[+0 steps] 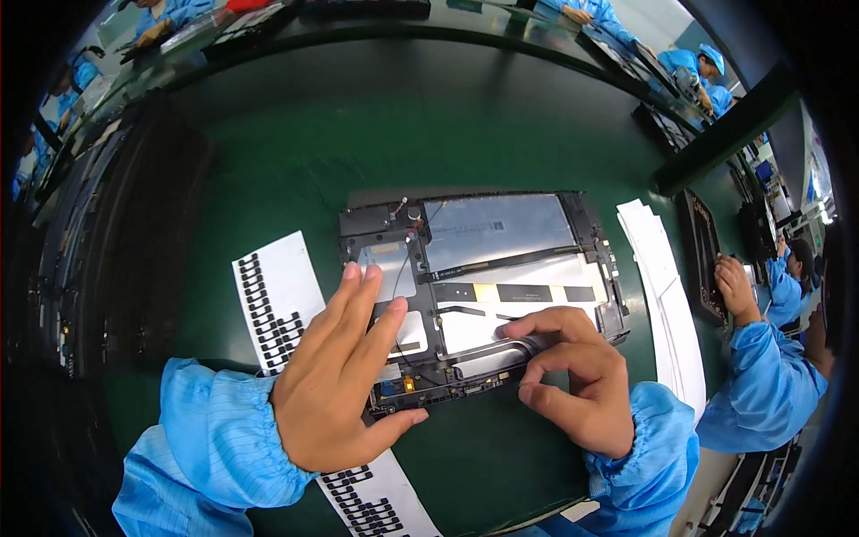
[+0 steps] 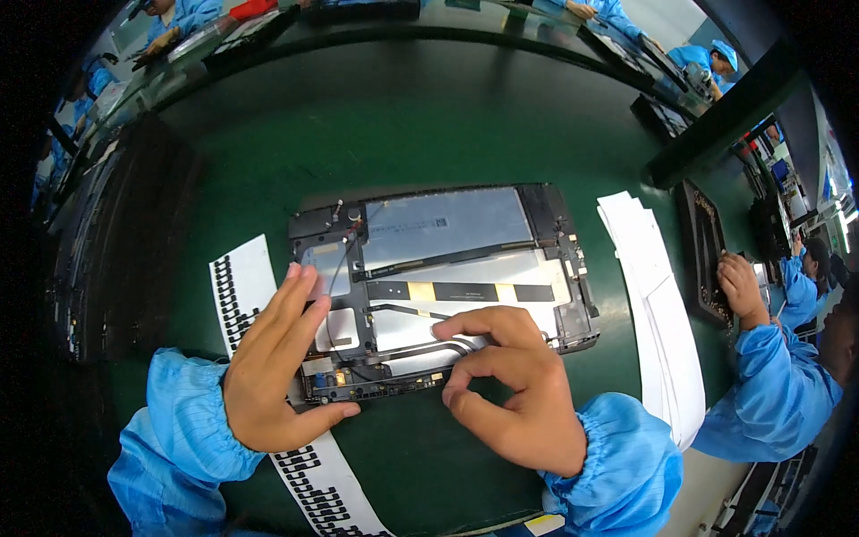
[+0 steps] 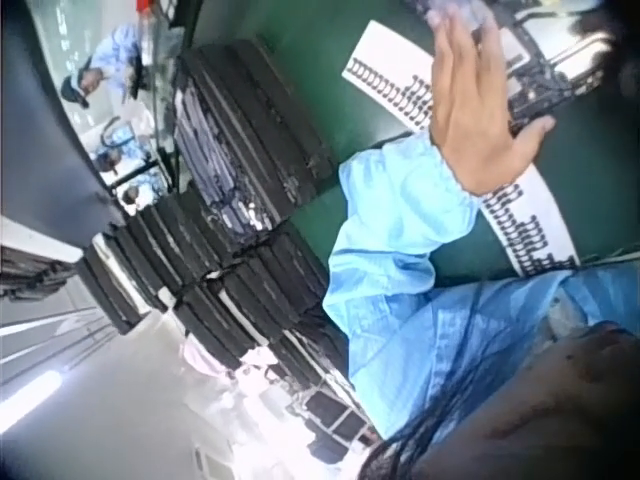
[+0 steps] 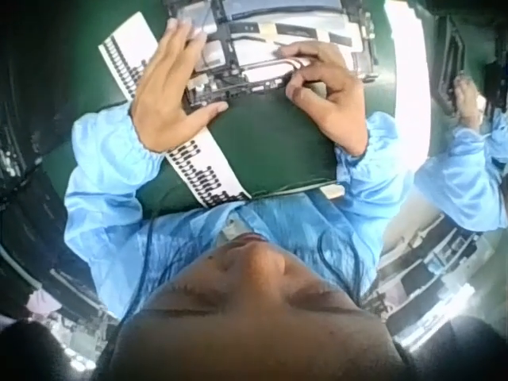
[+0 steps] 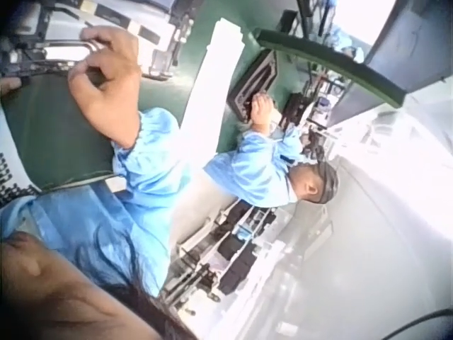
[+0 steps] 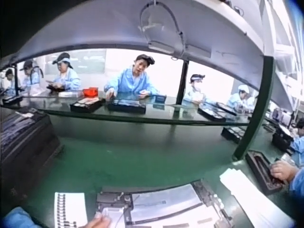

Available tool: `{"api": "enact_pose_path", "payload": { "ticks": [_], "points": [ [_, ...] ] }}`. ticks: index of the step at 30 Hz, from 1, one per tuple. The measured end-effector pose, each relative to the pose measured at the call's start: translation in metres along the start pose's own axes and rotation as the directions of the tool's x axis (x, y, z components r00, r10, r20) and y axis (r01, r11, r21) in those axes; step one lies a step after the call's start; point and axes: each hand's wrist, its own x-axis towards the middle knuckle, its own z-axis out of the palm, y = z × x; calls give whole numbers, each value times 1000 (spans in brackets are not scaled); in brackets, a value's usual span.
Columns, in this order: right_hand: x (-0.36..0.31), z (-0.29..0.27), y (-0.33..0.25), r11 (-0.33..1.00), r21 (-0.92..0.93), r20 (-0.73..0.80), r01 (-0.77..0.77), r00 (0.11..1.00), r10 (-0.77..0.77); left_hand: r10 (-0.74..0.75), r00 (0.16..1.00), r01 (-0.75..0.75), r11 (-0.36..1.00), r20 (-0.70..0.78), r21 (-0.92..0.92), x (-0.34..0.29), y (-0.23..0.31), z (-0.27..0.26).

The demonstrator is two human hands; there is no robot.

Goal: The person assembles internal components of a tablet by hand, attaching ribbon cables and securing parts like an internal battery and sticker strips within the tablet chassis.

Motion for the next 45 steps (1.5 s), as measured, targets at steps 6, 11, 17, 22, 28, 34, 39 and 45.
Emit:
{"api": "enact_pose_path", "payload": {
  "ticks": [6,11,17,22,28,34,39,45],
  "points": [
    [4,7,0,989,-138,-30,55,998,-60,11,1000,-11,1000,-7,-19,3,1,6],
    [2,6,2,994,-106,-62,35,997,-42,4,998,-6,999,-58,-34,4,-1,12],
    [1,10,2,985,-157,-73,67,994,-79,107,993,-101,989,-48,107,-7,11,14],
    [0,10,3,981,-184,-82,59,994,-75,320,944,-289,918,-76,273,-4,15,30],
    [0,5,5,984,-166,-54,62,996,-72,352,935,-345,862,50,371,3,12,34],
    [1,2,5,970,-196,0,142,990,-144,341,939,-335,875,48,350,3,12,33],
    [2,4,7,942,-263,25,210,977,-211,341,940,-319,894,-15,315,3,10,36],
    [0,6,4,946,-255,-7,202,978,-211,325,945,-308,914,-23,265,3,11,34]
  ]
}}
